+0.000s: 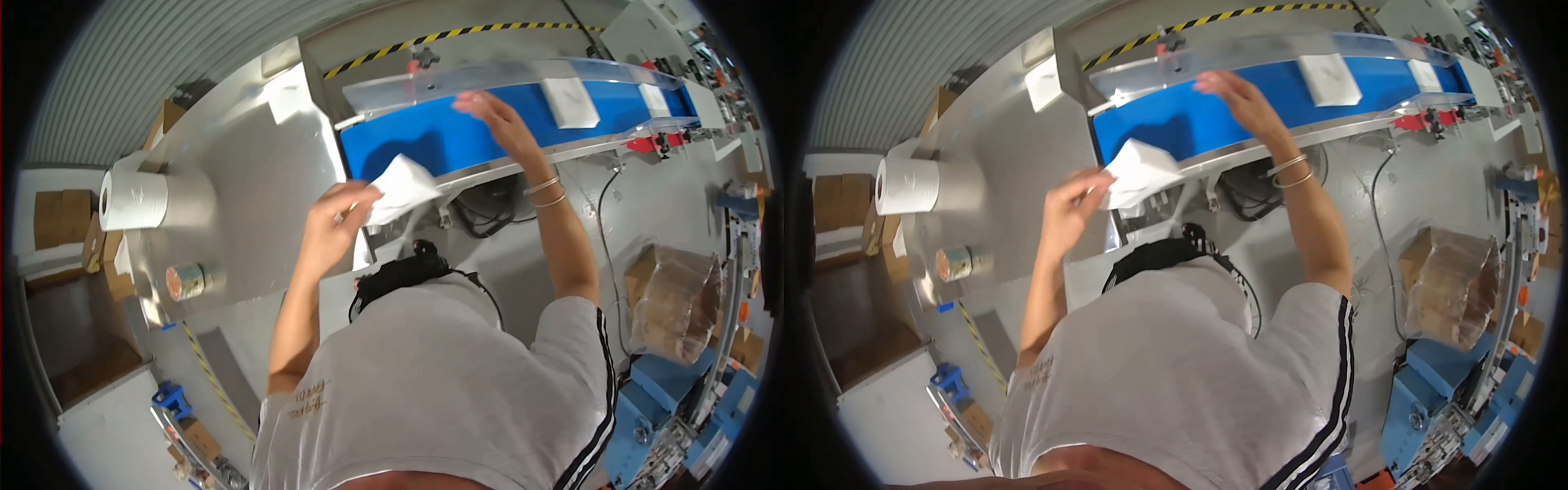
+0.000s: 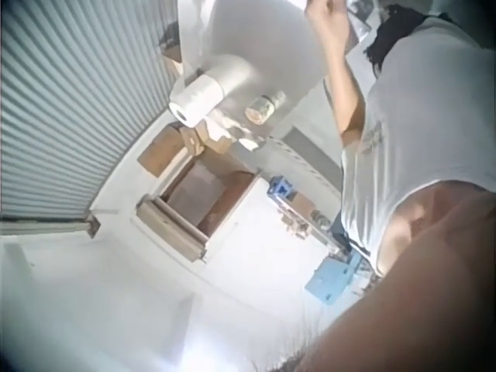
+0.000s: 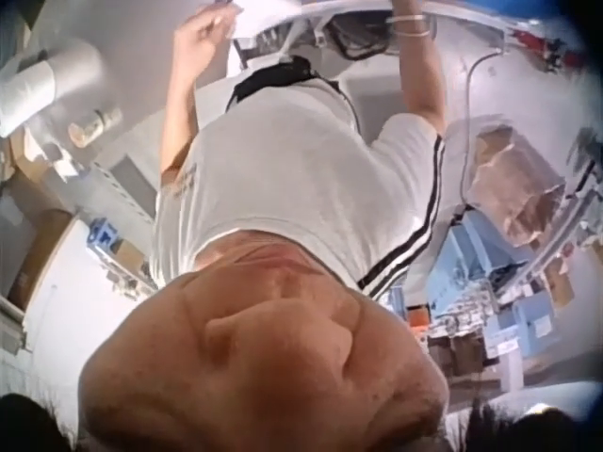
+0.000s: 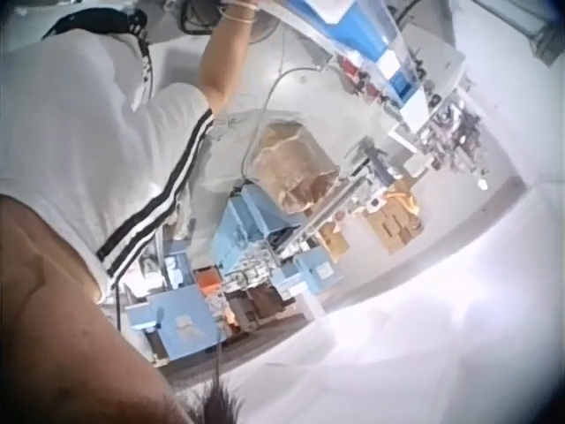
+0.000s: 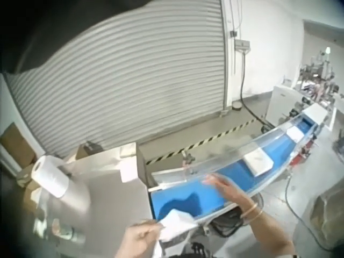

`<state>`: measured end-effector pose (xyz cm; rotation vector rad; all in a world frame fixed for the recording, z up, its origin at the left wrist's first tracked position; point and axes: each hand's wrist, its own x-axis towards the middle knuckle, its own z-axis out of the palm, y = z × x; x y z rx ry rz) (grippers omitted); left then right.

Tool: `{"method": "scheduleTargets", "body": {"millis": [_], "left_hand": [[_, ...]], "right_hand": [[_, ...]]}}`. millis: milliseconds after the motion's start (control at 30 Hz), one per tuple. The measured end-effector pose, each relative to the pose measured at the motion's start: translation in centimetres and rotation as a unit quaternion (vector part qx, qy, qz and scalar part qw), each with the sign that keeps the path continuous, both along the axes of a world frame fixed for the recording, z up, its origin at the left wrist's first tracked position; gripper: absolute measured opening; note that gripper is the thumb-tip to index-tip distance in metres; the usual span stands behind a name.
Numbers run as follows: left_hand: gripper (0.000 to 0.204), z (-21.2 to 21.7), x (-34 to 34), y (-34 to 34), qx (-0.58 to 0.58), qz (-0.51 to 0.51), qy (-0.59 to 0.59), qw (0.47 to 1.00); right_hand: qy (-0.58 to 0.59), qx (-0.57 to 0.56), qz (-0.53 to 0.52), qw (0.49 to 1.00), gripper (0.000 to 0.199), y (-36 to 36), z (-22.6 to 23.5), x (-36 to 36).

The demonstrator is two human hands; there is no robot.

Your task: Manually picking up stacks of paper napkins from a machine and placing them onto a conveyor belt for further processing.

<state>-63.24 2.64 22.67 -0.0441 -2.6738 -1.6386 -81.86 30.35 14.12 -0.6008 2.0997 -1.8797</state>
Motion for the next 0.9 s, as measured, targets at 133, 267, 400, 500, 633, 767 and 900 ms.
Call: {"method": "scheduleTargets", "body": {"millis": [133,267,400,500,633,767,900], "left_hand": [[0.02,-2.9,-4.2,0.9,0.17,-0.002,-0.097,0.981],[0.019,-5.0,-6.7,2.1,0.248,0.007,-0.163,0.955],[0.029,-5.7,-8.1,4.2,0.272,0.005,-0.172,0.947],[0.038,-6.3,-8.2,5.0,0.235,0.039,-0.123,0.963],[0.024,-8.1,-5.6,3.4,0.227,0.029,-0.126,0.965],[0.021,-9.5,-3.4,3.4,0.184,0.029,-0.139,0.973],[0.021,-10.5,-1.9,2.7,0.177,0.037,-0.141,0.973]], "right_hand": [[-0.322,-0.151,0.188,0.916,0.065,-4.2,1.5,3.9],[-0.178,-0.034,0.155,0.971,0.049,-2.3,0.7,5.0],[-0.145,0.008,0.12,0.982,0.034,-0.8,-0.8,4.4],[-0.062,0.047,-0.045,0.996,0.031,1.1,-1.6,2.3],[-0.065,0.09,-0.208,0.972,0.036,6.3,-3.0,-3.6],[0.055,0.26,-0.319,0.91,0.043,15.0,-5.4,-9.5],[0.206,0.344,-0.466,0.789,0.054,19.0,-5.7,-10.1]]}}
